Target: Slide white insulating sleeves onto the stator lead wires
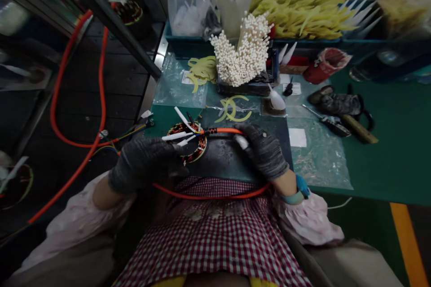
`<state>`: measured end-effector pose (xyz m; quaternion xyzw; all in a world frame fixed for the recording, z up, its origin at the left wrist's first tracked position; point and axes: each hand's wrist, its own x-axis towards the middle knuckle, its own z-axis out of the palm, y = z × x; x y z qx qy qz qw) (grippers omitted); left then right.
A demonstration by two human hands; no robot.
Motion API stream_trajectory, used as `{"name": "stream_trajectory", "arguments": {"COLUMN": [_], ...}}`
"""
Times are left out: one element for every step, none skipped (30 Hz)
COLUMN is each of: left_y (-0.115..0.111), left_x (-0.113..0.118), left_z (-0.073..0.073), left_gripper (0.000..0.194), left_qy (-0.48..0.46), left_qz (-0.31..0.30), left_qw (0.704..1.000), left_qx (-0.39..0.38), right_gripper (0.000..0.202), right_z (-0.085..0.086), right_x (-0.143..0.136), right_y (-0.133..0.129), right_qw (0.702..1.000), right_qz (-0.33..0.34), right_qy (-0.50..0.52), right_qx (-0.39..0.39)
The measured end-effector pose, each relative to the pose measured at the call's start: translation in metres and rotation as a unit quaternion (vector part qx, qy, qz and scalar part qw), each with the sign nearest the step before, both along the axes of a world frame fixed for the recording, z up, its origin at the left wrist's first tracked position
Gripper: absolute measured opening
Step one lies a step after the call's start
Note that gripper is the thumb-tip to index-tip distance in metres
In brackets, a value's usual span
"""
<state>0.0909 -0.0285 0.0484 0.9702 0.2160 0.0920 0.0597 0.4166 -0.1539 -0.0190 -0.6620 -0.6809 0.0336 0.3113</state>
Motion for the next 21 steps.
{"name": "stream_trajectory", "arguments": {"left_y": [0.004,0.008,0.013,0.019,0.025,0.031,0.037,0.043,0.048,0.053,0.057,0.060,0.063,0.064,0.065,0.064,0.063,0.060,0.056,0.049,0.041], "left_x": [0.011,0.023,0.035,0.046,0.055,0.063,0.067,0.070,0.070,0.069,0.067,0.065,0.063,0.062,0.061,0.061,0.061,0.061,0.062,0.062,0.062], "left_z": [0.003,0.005,0.004,0.001,-0.003,-0.008,-0.013,-0.018,-0.022,-0.025,-0.027,-0.029,-0.029,-0.029,-0.028,-0.027,-0.026,-0.024,-0.023,-0.021,-0.020], "left_gripper": [0.040,0.047,0.049,0.048,0.044,0.040,0.038,0.040,0.043,0.045,0.045,0.043,0.041,0.039,0.039,0.039,0.040,0.041,0.045,0.052,0.061], "left_qy": [-0.007,-0.011,-0.006,0.007,0.019,0.025,0.018,-0.002,-0.031,-0.062,-0.089,-0.109,-0.122,-0.126,-0.122,-0.116,-0.108,-0.103,-0.107,-0.121,-0.139], "left_qz": [0.000,0.000,0.004,0.015,0.021,0.013,-0.010,-0.038,-0.064,-0.086,-0.099,-0.105,-0.105,-0.102,-0.095,-0.088,-0.076,-0.062,-0.051,-0.045,-0.049], "left_qw": [1.000,0.999,0.998,0.997,0.998,1.000,0.999,0.995,0.986,0.975,0.962,0.950,0.940,0.932,0.927,0.926,0.931,0.941,0.956,0.971,0.981], "left_qx": [0.022,0.049,0.070,0.071,0.051,0.010,-0.041,-0.096,-0.149,-0.197,-0.239,-0.274,-0.301,-0.324,-0.341,-0.348,-0.341,-0.316,-0.268,-0.202,-0.128], "right_gripper": [0.030,0.029,0.027,0.027,0.026,0.026,0.026,0.026,0.027,0.027,0.028,0.030,0.035,0.042,0.047,0.047,0.042,0.034,0.026,0.019,0.015], "right_z": [0.006,0.013,0.021,0.027,0.032,0.035,0.036,0.033,0.029,0.022,0.015,0.006,-0.002,-0.010,-0.017,-0.023,-0.027,-0.030,-0.030,-0.027,-0.023], "right_x": [0.001,0.000,-0.002,-0.005,-0.007,-0.008,-0.008,-0.007,-0.006,-0.006,-0.006,-0.008,-0.012,-0.017,-0.023,-0.028,-0.033,-0.036,-0.037,-0.038,-0.038], "right_y": [-0.005,-0.008,-0.011,-0.012,-0.012,-0.010,-0.008,-0.005,-0.003,-0.002,-0.001,-0.003,-0.005,-0.009,-0.014,-0.018,-0.023,-0.027,-0.031,-0.033,-0.036], "right_qw": [1.000,1.000,0.999,0.998,0.998,0.997,0.996,0.995,0.994,0.993,0.991,0.990,0.989,0.988,0.988,0.988,0.988,0.987,0.987,0.988,0.990], "right_qz": [0.006,0.011,0.013,0.012,0.012,0.012,0.009,0.003,-0.005,-0.009,-0.007,0.003,0.019,0.033,0.039,0.035,0.020,0.004,-0.007,-0.009,-0.002], "right_qy": [0.000,0.005,0.012,0.017,0.019,0.020,0.017,0.012,0.005,-0.003,-0.012,-0.020,-0.030,-0.038,-0.046,-0.053,-0.056,-0.055,-0.048,-0.037,-0.025], "right_qx": [0.010,0.025,0.040,0.054,0.066,0.074,0.084,0.094,0.107,0.120,0.132,0.142,0.145,0.144,0.143,0.142,0.145,0.148,0.151,0.149,0.142]}}
